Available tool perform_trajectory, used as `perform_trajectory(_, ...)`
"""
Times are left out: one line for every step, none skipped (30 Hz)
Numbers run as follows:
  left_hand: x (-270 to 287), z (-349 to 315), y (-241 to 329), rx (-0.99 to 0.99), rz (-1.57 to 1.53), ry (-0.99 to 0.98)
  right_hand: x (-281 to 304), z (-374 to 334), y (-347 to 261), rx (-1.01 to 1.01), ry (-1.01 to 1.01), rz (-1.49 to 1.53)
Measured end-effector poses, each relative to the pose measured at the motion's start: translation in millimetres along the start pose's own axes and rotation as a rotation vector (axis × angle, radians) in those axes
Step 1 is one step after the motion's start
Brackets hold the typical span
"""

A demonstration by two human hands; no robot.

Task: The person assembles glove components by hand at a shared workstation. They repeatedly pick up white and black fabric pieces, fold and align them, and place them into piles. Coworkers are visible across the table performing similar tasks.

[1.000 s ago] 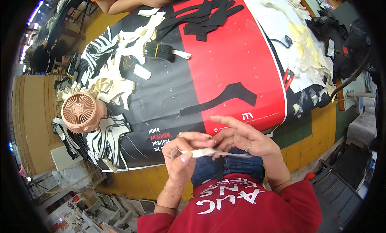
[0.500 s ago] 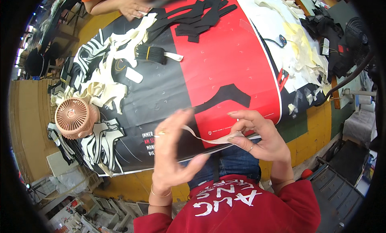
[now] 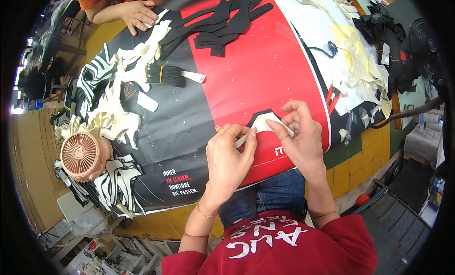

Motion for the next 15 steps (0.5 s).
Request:
perform_trajectory(-2, 1, -3, 0.023, 0.011, -0.008, -2, 2, 2, -0.018, -0.009, -0.023)
perform_trajectory(-3, 2, -8, 0.064, 0.027, -0.021, -2, 3, 3, -0.016, 0.001, -0.019)
perform_trajectory(-2, 3, -6, 0.023, 0.033, -0.008, -3, 5, 3, -0.015, 0.012, -0.015)
perform_trajectory(-2, 5, -5, -0.003, 0.044, 0.001, -4, 6, 2, -0.013, 0.021, -0.011)
perform_trajectory(-1, 6, -4, -0.028, 0.055, 0.013, -5, 7, 3, -0.027, 0.011, -0.036)
perform_trajectory(-1, 6, -6, -0.014, 0.061, 0.015, -6, 7, 3, -0.04, 0.001, -0.062)
perform_trajectory(0, 7, -7, -0.001, 0.068, 0.016, -8, 7, 5, -0.076, -0.019, -0.089)
perform_trajectory(0, 7, -7, 0.002, 0.065, 0.02, -7, 7, 4, -0.069, -0.008, -0.082)
perform_trajectory(0, 8, -7, 0.008, 0.081, 0.016, -6, 8, 5, -0.084, -0.007, -0.076)
perform_trajectory(0, 9, -7, 0.004, 0.088, 0.016, -5, 8, 4, -0.081, 0.0, -0.064)
perform_trajectory(0, 9, -6, -0.001, 0.096, 0.015, -6, 9, 5, -0.099, -0.006, -0.06)
perform_trajectory(-1, 9, -7, 0.03, 0.087, 0.006, -5, 10, 5, -0.098, -0.005, -0.05)
perform_trajectory(-2, 8, -9, 0.061, 0.078, -0.003, -5, 11, 4, -0.093, -0.002, -0.042)
perform_trajectory(-2, 8, -11, 0.097, 0.073, -0.012, -5, 12, 4, -0.097, -0.008, -0.046)
perform_trajectory(-3, 7, -10, 0.094, 0.074, -0.013, -5, 12, 4, -0.097, -0.01, -0.053)
Point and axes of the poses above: each hand's wrist, its own z-axis towards the middle knuckle, its own x-axis out of the back of the hand, y = z × x, the point moved 8 cm from there along z, towards the middle knuckle, and after that the axes turned 12 degrees about -z, right-handed, at the moved point
